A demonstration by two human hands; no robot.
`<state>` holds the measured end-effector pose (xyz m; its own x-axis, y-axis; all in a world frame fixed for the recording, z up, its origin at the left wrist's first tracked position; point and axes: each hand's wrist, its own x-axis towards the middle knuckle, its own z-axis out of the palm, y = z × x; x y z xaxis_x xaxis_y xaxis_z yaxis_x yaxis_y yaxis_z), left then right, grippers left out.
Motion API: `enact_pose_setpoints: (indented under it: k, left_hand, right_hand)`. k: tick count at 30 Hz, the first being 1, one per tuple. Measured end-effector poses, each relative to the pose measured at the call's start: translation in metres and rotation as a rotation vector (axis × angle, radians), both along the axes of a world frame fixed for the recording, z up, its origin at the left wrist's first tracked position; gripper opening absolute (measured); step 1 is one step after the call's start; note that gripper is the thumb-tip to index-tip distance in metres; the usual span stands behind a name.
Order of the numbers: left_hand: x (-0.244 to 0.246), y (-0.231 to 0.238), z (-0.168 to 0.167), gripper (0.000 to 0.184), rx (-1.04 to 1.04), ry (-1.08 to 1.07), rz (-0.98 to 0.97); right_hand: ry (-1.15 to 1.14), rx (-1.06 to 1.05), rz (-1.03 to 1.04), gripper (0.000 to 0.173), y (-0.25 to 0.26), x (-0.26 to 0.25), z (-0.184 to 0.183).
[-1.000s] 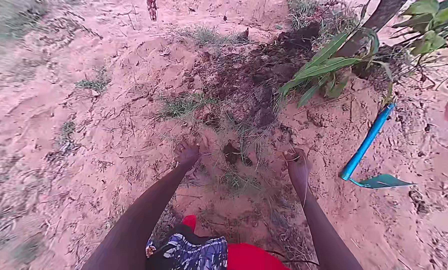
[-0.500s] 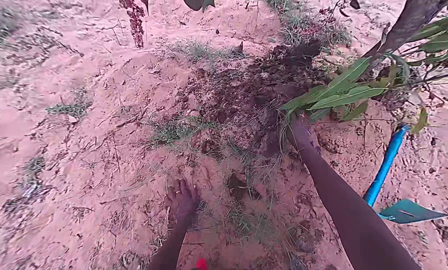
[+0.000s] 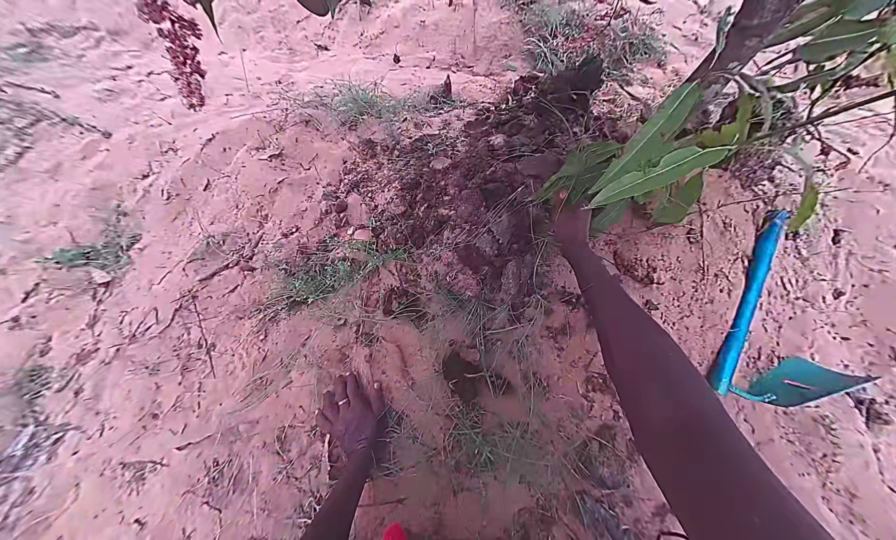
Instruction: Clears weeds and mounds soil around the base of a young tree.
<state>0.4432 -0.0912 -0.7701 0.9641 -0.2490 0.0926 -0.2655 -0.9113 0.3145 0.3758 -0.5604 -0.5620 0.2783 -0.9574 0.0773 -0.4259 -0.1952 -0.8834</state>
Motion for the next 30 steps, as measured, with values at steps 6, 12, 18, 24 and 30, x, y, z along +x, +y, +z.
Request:
enact_pose_setpoints:
  k: [6,12,18,24,30]
  left_hand:
    - [0.002,0.000,0.000,0.080,0.002,0.022,-0.011]
    - [0.036,-0.049,0.063,0.075,-0.160,0.217,0.304]
    - [0.121,-0.089,0.090,0.063,-0.032,0.538,0.216]
    - [0.135,-0.105,0.052,0.064,0.073,0.348,0.422]
    - [0.129,-0.106,0.064,0.060,0.099,0.377,0.391]
  right_hand:
    - [0.024,0.179,-0.132,0.043,0.031,-0.047,0.000]
    - [-0.332,0.300,-0.345,0.024,0.100,-0.082,-0.013]
    - [-0.171,0.346,-0.288,0.023,0.240,-0.188,-0.074]
    - [0.130,0.090,-0.293,0.034,0.109,-0.131,-0.008]
    - [0.443,0.188,-0.214,0.058,0.002,-0.074,0.034]
